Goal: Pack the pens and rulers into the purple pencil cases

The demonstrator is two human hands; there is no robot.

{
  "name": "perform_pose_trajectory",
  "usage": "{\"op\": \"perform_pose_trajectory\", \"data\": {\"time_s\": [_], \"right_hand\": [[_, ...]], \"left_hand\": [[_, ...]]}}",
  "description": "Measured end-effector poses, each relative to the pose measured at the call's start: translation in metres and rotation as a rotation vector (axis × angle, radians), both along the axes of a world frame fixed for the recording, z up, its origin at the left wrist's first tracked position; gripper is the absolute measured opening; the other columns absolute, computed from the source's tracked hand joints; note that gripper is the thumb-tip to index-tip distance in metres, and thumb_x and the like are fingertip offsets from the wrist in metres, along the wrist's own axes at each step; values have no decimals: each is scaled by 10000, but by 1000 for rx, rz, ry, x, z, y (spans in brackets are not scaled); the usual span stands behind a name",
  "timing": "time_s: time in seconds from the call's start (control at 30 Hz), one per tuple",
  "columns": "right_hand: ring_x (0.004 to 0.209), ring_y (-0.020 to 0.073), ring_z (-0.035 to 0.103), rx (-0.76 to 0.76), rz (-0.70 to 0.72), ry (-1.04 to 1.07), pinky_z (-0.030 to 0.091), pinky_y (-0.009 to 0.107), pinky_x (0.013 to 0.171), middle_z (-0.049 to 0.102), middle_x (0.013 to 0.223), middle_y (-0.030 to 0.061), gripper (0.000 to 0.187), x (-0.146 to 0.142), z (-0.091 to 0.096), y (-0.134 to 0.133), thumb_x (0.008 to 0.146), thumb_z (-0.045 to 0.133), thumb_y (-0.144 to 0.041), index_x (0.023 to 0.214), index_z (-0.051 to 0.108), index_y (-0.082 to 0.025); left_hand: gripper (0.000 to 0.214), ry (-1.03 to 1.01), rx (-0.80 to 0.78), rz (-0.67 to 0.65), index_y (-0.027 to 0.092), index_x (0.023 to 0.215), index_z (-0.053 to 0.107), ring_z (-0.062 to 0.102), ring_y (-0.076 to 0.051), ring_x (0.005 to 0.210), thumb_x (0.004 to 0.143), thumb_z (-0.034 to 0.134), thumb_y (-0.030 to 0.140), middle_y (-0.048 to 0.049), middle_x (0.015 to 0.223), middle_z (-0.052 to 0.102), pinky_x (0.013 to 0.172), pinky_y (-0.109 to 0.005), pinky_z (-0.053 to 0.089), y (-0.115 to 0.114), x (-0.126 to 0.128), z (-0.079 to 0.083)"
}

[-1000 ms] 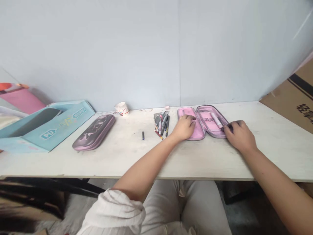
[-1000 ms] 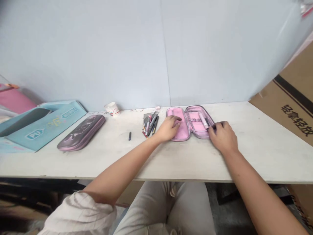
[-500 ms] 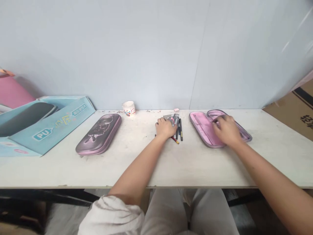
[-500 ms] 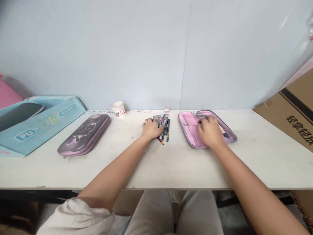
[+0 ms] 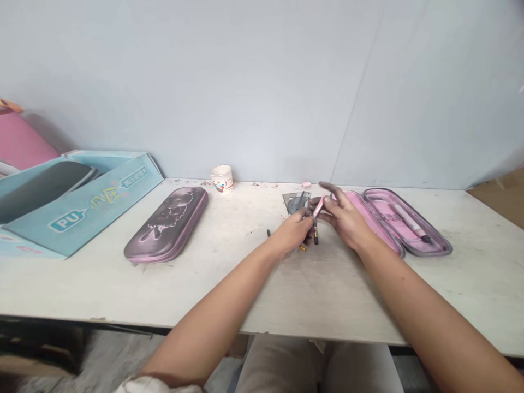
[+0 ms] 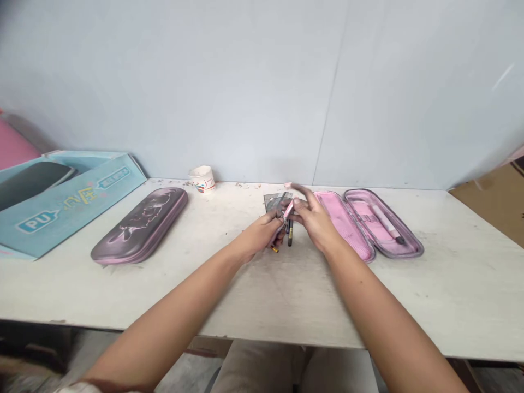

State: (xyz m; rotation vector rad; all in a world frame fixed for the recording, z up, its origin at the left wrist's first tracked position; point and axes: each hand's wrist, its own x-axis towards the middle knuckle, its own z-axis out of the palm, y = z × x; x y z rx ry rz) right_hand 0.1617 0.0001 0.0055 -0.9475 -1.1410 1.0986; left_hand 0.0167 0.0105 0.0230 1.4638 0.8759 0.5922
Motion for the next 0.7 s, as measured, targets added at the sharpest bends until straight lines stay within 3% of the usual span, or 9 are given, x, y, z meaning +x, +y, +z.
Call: {"op": "perform_pose_trajectory", "data": {"time_s": [0.13,0.27,0.33,0.4,0.47,0.53,0.63,0.7], "right_hand": [[858,154,605,20,9,-11,492,355,798,635,837,10,318,3,-5,-5,741,607,-448,972,546,-238],[822,128,600,87,-221,78,491,327,786,611,845,2,208,16,-1,-6,761,576,-378,896,518,-230],[790,119,592,76,-320,148,493,306,751,590,832,0,130,22,2,-6,757,543,-313,841,495,-227],[696,104,571,25,-343,158,477,253,629,567,786,-7,94,24,4,-7,717,530,-251,791,482,-218],[549,80,501,-63,-290,48,380,204,467,555,736,-17,91,19,5,-10,705,521,-250,780,493,-208],[451,69,413,-152,-162,-186,279,204,401,556,671,-22,152,10,5,-15,763,490,-345,789,521,-198],[458,86,409,-163,55,-546,292,225,448,541,565,-16,398,-3,5,-24,843,368,-512,739,564,-181],[500,97,427,-105,38,-685,302,233,492,504,528,-16,470,-5,5,-27,855,332,-543,659,551,-178]], "left_hand": [[184,-82,-86,25,196,823,515,220,-43,388,824,457,371,82,503,276,386,-160,180,-1,-2,-10],[266,-158,-104,16,184,784,558,220,-41,373,812,503,443,77,470,278,370,-164,134,0,0,-14],[223,-256,-131,27,191,817,553,278,-42,375,814,525,412,70,476,328,375,-158,180,1,1,-14],[145,-400,-146,83,205,863,521,437,-64,443,832,516,347,39,551,474,430,-169,319,3,1,-12],[67,-538,-134,162,218,893,475,589,-110,634,852,483,270,-8,735,609,594,-235,454,5,0,-9],[46,-615,-108,221,225,898,434,626,-144,822,860,457,214,-34,903,643,761,-313,475,7,-3,-5],[87,-650,-74,265,230,886,412,613,-148,902,847,483,199,-27,950,636,842,-348,454,10,-8,-4],[126,-682,-57,297,222,863,434,605,-117,837,810,546,197,4,862,620,823,-307,460,14,-11,-7]]}}
